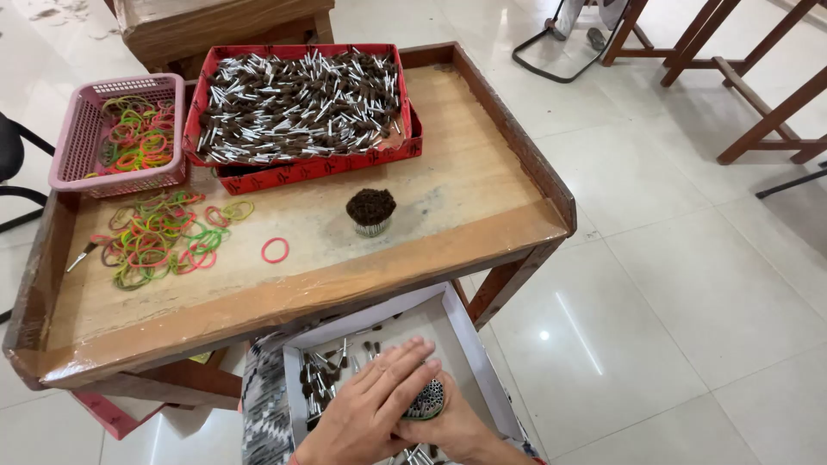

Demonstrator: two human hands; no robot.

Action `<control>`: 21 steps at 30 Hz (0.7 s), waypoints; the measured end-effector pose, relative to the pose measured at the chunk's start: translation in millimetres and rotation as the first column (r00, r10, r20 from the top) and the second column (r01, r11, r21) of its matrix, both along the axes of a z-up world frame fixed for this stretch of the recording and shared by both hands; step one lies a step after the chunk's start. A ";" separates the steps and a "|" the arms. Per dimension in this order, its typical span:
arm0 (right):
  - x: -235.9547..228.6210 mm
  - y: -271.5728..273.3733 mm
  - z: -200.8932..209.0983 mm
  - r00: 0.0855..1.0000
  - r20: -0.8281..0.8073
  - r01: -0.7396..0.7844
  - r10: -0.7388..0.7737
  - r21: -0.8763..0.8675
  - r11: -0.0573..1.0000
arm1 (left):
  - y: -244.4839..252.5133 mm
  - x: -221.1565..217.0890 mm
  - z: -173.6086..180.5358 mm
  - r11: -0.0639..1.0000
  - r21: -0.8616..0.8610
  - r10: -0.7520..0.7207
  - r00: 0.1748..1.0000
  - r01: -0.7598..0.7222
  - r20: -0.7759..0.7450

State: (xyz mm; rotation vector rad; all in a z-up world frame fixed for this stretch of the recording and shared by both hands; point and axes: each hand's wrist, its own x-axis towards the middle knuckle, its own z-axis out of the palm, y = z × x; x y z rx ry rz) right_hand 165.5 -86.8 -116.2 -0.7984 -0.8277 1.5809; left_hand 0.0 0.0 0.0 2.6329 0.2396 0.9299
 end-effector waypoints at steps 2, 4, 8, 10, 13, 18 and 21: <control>-4.2 2.6 2.7 0.998 -0.051 0.021 -0.023 -0.039 0.999 | 2.0 -0.4 -8.7 0.999 0.036 -0.019 1.000 0.019 0.001; -7.0 6.7 13.4 0.994 -0.099 0.038 -0.046 -0.077 0.996 | 4.5 0.5 -10.7 0.997 0.073 -0.036 0.999 0.036 0.005; -5.0 14.8 29.4 0.996 -0.057 0.059 -0.070 -0.174 0.983 | 9.1 0.7 -4.6 0.998 0.043 -0.050 0.998 0.051 -0.035; -1.0 15.9 18.4 0.998 -0.038 0.042 -0.050 -0.184 0.982 | 11.7 0.2 -7.5 0.997 0.006 -0.074 0.996 0.074 -0.043; 9.4 28.3 6.8 0.999 -0.049 -0.021 0.019 -0.029 0.999 | 21.0 2.7 -11.4 0.996 -0.011 -0.083 0.996 0.083 -0.015; 17.2 69.6 25.5 0.996 -0.088 -0.033 0.020 -0.151 0.988 | 42.6 3.5 6.0 0.999 0.017 -0.051 0.997 0.050 0.050; 30.4 131.8 58.0 0.987 0.010 -0.158 0.158 0.025 0.987 | 72.2 -0.2 28.7 0.997 -0.052 0.057 0.995 -0.052 0.087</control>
